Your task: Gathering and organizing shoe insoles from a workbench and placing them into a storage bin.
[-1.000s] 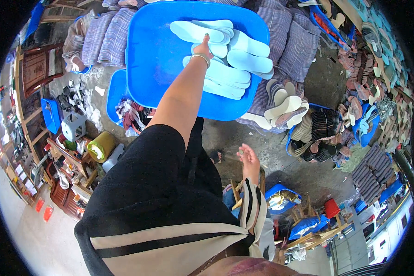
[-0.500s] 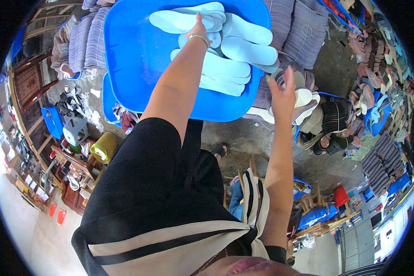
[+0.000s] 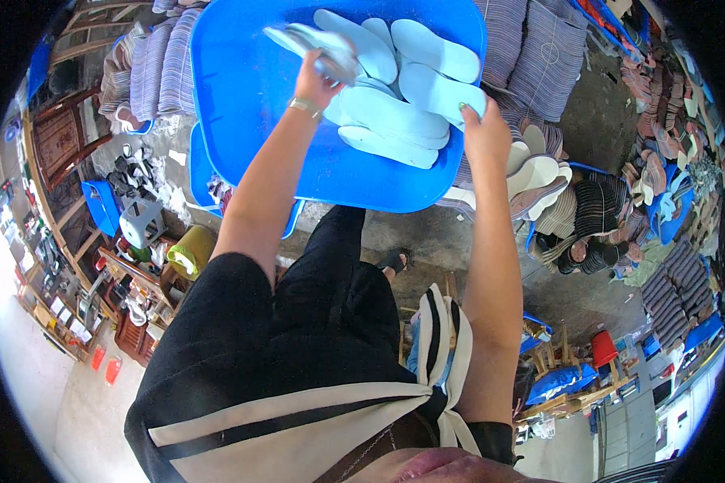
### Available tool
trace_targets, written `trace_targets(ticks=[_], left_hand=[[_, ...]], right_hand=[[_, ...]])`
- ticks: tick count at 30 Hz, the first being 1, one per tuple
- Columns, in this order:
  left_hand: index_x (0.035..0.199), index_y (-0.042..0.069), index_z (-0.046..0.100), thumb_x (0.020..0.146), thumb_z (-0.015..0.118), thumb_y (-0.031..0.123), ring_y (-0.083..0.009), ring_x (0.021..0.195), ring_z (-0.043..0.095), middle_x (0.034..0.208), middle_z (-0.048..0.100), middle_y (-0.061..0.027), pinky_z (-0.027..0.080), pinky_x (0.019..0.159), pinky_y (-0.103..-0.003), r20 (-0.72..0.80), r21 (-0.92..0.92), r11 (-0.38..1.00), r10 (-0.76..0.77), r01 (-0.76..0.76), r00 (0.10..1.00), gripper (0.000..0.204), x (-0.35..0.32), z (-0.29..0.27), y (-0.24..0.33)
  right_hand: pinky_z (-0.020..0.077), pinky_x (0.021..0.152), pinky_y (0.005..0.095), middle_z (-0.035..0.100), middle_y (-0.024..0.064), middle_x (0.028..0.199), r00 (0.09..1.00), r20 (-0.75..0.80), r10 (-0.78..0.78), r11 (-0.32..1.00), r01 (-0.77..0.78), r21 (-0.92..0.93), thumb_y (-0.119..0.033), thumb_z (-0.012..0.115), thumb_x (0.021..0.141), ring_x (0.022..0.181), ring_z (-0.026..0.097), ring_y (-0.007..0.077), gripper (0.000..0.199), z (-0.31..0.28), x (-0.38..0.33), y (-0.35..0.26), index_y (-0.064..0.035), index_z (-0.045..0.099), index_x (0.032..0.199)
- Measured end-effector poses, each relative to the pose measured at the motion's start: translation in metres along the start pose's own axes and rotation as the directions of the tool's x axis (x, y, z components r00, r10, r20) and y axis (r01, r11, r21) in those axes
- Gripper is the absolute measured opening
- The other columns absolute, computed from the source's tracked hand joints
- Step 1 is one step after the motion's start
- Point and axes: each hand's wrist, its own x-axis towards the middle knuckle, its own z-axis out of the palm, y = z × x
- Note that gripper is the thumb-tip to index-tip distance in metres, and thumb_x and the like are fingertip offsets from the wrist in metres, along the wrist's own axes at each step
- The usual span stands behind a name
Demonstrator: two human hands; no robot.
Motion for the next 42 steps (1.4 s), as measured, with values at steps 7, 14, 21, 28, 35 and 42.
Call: trace_targets(ticks=[7, 14, 21, 28, 35, 42], left_hand=[[0.129, 0.013, 0.030, 0.085, 0.052, 0.035, -0.0254, 0.094, 0.057, 0.104, 0.054, -0.0104, 0.050, 0.074, -0.039, 0.148, 0.190, 0.971, 0.116, -0.143, 0.982, 0.054, -0.082, -0.091, -0.018], [0.141, 0.009, 0.019, 0.082, 0.066, 0.031, -0.0222, 0.101, 0.052, 0.115, 0.046, -0.0139, 0.048, 0.082, -0.034, 0.226, 0.709, 0.595, 0.317, -0.379, 0.921, 0.079, -0.118, -0.070, -0.122], [0.137, 0.001, 0.025, 0.082, 0.054, 0.058, -0.0264, 0.115, 0.043, 0.130, 0.041, -0.0173, 0.040, 0.090, -0.039, -0.432, 0.272, 0.960, 0.061, 0.065, 0.900, 0.084, -0.059, -0.083, -0.146], [0.113, -0.014, 0.046, 0.081, 0.046, 0.064, -0.0300, 0.086, 0.061, 0.093, 0.061, -0.0211, 0.047, 0.078, -0.040, -0.512, 0.461, 0.828, -0.047, 0.320, 0.858, 0.084, -0.006, -0.092, -0.163], [0.074, 0.000, 0.060, 0.080, 0.045, 0.070, -0.0200, 0.050, 0.047, 0.062, 0.052, -0.0068, 0.034, 0.046, -0.036, -0.519, 0.564, 0.658, -0.188, 0.499, 0.834, 0.071, -0.008, -0.079, -0.146], [0.126, 0.000, 0.045, 0.084, 0.052, 0.054, -0.0273, 0.116, 0.048, 0.127, 0.049, -0.0143, 0.038, 0.095, -0.039, -0.264, 0.235, 0.962, -0.072, 0.136, 0.962, 0.069, -0.035, -0.082, -0.131]], right_hand=[[0.0470, 0.075, 0.0427, 0.063, 0.0175, 0.096, 0.955, -0.206, -0.211, 0.976, 0.216, 0.001, -0.021, 0.056, 0.084, 0.088, 0.060, 0.0343, 0.032, -0.020, -0.057, -0.026, -0.0064, 0.055, 0.112], [0.0473, 0.076, 0.0375, 0.064, 0.0153, 0.097, 0.930, -0.276, -0.242, 0.960, 0.271, 0.071, -0.021, 0.056, 0.086, 0.088, 0.062, 0.0311, 0.030, -0.020, -0.079, -0.031, -0.0053, 0.056, 0.111], [0.0467, 0.077, 0.0409, 0.064, 0.0174, 0.099, 0.977, -0.211, -0.040, 0.994, 0.061, 0.094, -0.026, 0.056, 0.085, 0.092, 0.061, 0.0354, 0.035, -0.016, -0.074, -0.008, -0.0067, 0.054, 0.115], [0.0466, 0.078, 0.0399, 0.064, 0.0175, 0.100, 0.990, -0.127, 0.065, 0.994, -0.053, 0.094, -0.026, 0.058, 0.084, 0.093, 0.061, 0.0347, 0.039, -0.005, -0.066, 0.004, -0.0059, 0.053, 0.117], [0.0466, 0.078, 0.0385, 0.064, 0.0180, 0.100, 0.985, -0.170, 0.005, 0.995, 0.012, 0.101, -0.024, 0.059, 0.084, 0.093, 0.061, 0.0341, 0.039, -0.001, -0.072, 0.009, -0.0037, 0.052, 0.117], [0.0468, 0.076, 0.0361, 0.064, 0.0159, 0.096, 0.991, -0.123, 0.045, 0.974, -0.016, 0.226, -0.024, 0.062, 0.083, 0.089, 0.063, 0.0291, 0.038, -0.006, -0.069, 0.002, -0.0030, 0.054, 0.114]])
